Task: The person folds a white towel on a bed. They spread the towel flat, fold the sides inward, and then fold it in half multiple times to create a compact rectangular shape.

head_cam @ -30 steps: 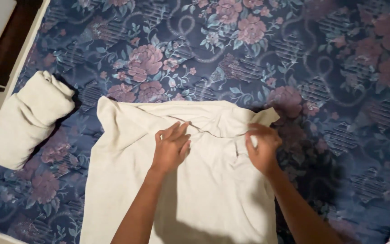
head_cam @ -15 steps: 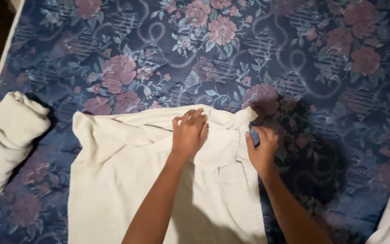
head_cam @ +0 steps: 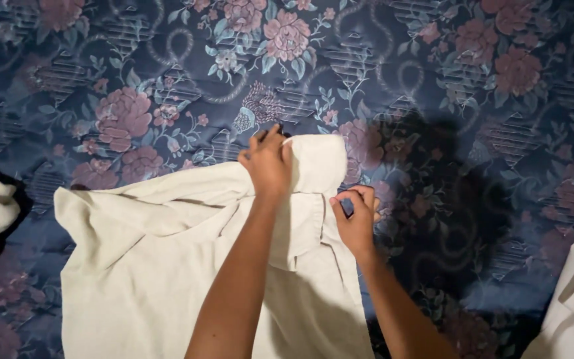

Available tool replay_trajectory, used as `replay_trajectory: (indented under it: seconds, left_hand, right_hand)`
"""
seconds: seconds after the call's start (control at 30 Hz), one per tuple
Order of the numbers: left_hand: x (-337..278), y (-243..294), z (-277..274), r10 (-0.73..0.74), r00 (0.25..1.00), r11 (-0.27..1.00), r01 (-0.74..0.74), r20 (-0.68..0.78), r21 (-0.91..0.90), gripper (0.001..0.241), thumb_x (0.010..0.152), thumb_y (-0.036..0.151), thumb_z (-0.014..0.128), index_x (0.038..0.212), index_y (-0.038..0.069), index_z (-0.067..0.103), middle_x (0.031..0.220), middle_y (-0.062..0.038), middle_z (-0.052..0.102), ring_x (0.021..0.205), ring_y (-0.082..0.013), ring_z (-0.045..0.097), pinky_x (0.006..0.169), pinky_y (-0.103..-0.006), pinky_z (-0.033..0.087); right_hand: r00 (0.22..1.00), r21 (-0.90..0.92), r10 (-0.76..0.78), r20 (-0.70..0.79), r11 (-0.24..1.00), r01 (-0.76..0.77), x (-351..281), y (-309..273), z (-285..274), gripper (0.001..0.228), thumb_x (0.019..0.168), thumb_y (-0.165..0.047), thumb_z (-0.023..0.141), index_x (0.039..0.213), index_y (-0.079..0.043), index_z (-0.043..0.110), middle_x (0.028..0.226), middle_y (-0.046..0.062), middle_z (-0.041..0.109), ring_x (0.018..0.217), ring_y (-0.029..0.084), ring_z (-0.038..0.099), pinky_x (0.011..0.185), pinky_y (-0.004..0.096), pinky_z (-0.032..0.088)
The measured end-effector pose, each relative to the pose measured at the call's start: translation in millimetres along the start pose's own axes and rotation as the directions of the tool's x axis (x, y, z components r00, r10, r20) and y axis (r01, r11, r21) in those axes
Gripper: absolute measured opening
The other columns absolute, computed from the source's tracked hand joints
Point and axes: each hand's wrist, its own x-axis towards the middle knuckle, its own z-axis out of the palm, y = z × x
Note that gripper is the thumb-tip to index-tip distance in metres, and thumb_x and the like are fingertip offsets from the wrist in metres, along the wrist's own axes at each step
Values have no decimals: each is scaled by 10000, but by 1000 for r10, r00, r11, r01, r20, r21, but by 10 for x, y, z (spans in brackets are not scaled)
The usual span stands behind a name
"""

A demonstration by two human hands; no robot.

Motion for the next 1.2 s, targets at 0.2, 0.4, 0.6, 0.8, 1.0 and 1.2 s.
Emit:
replay_trajectory:
  seconds: [0.2, 0.4, 0.6, 0.8, 1.0, 1.2]
  left_hand:
    - [-3, 5, -19, 117, 993, 987, -117, 2, 107, 310, 929, 216, 699, 1208, 82, 705, 1496, -101, 564, 1317, -316, 523, 1035, -566, 296]
    - [-437, 259, -292, 302, 949, 951, -307, 92, 41, 344, 916, 155, 648, 1248, 82, 698, 1541, -154, 532, 1418, -312, 504, 1037, -497, 393]
    - [-1079, 281, -299, 415, 860, 893, -448, 296, 48, 362, 969, 229, 667, 1270, 28, 667, 1505, -166, 570, 1359, -352, 551, 1044, -462, 451]
    - [-1276, 482, -315, 325, 910, 932, -355, 257, 76, 514, 902, 296, 704, 1282, -41, 630, 1439, -284, 550, 1366, -463, 500, 1026, -493, 432]
    - [-1113, 516, -551, 392, 907, 912, -361, 153, -196, 409, 938, 157, 671, 1314, -4, 651, 1426, -231, 637, 1354, -415, 575, 1046, -493, 460]
    - [-631, -319, -956, 125, 991, 987, -129, 45, 92, 437, 924, 74, 623, 1347, -34, 607, 1273, -261, 652, 1081, -430, 660, 985, -512, 514]
  right_hand:
    - [1000, -6, 11, 4, 1000, -11, -20, -10, 35, 128, 845, -237, 810, 917, -190, 714, 1199, 17, 553, 1154, 310, 485, 928, 494, 339]
    - [1000, -28, -19, -7, 999, 18, -36, -7, 51, 201, 875, -252, 787, 1046, -195, 697, 1222, 29, 543, 1135, 303, 482, 934, 473, 337]
    - [995, -91, -96, 21, 991, 97, -25, -168, -98, 172, 916, -205, 737, 1083, -194, 699, 1216, 40, 547, 1106, 298, 483, 916, 467, 334]
    - [932, -179, -305, 198, 923, 340, 116, -116, -410, 426, 857, -58, 630, 1267, -161, 688, 1422, 92, 560, 1289, 335, 486, 1066, 490, 324]
    - [799, -109, -479, 364, 830, 547, 573, -133, -441, 514, 907, -57, 593, 1419, -106, 605, 1642, 105, 389, 1520, 373, 341, 1148, 459, 342]
    - [679, -42, -600, 423, 735, 676, 808, -287, -331, 451, 1015, -210, 559, 1456, -111, 568, 1657, 85, 370, 1537, 324, 326, 1223, 456, 285]
